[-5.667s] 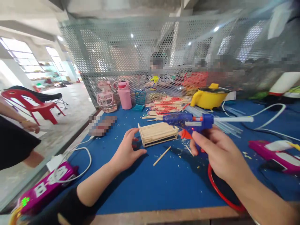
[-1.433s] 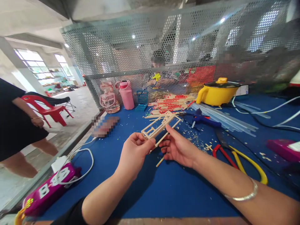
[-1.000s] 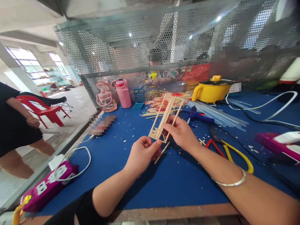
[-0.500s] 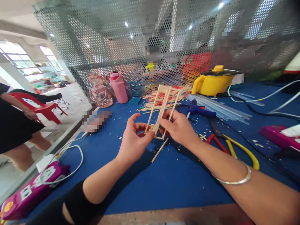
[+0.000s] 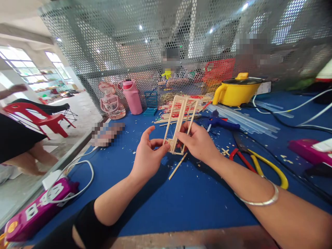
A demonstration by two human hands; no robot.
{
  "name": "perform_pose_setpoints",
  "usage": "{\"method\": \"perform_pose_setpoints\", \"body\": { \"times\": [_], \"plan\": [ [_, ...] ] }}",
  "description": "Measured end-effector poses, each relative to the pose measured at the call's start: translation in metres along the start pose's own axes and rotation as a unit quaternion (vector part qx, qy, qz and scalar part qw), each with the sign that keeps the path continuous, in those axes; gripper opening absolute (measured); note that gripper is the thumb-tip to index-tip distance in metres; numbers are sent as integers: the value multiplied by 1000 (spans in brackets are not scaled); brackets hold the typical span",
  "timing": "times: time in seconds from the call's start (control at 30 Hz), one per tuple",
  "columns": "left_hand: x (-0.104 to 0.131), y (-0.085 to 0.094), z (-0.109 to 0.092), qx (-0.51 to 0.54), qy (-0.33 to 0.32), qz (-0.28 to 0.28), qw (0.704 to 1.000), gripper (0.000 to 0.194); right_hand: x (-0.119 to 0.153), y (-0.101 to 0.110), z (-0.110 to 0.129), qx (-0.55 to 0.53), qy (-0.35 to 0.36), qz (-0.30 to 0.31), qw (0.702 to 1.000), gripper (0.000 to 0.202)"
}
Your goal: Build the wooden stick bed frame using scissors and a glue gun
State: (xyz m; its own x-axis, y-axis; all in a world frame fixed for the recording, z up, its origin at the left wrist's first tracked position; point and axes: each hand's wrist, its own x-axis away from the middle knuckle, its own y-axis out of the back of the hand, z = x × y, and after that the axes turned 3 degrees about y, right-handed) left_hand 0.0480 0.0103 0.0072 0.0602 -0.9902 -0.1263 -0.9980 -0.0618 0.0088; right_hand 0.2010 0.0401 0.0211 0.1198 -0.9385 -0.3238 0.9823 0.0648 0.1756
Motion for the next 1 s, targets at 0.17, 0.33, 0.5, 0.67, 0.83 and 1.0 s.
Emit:
{"method": "perform_pose_setpoints", "body": {
  "times": [0.17, 0.33, 0.5, 0.67, 0.83, 1.0],
  "plan": [
    [0, 0, 1, 18, 15, 0, 1000, 76, 0, -1, 2, -6, -3, 2, 1000, 17],
    [0, 0, -1, 21, 20, 1, 1000, 77, -1, -1, 2, 10, 4, 2, 1000, 18],
    [-3, 11, -8, 46, 54, 34, 997, 76, -3, 1, 3, -2, -13, -9, 1000, 18],
    [-7, 19, -5, 30, 54, 104, 993, 83, -4, 1, 4, -16, -21, -4, 1000, 18],
    [-8, 18, 3, 39, 33, 145, 988, 90, -2, 1, 3, 2, -17, 7, 1000, 21],
    [-5, 17, 8, 53, 26, 135, 989, 91, -1, 7, -1, -2, -12, 72, 997, 25]
  ]
}}
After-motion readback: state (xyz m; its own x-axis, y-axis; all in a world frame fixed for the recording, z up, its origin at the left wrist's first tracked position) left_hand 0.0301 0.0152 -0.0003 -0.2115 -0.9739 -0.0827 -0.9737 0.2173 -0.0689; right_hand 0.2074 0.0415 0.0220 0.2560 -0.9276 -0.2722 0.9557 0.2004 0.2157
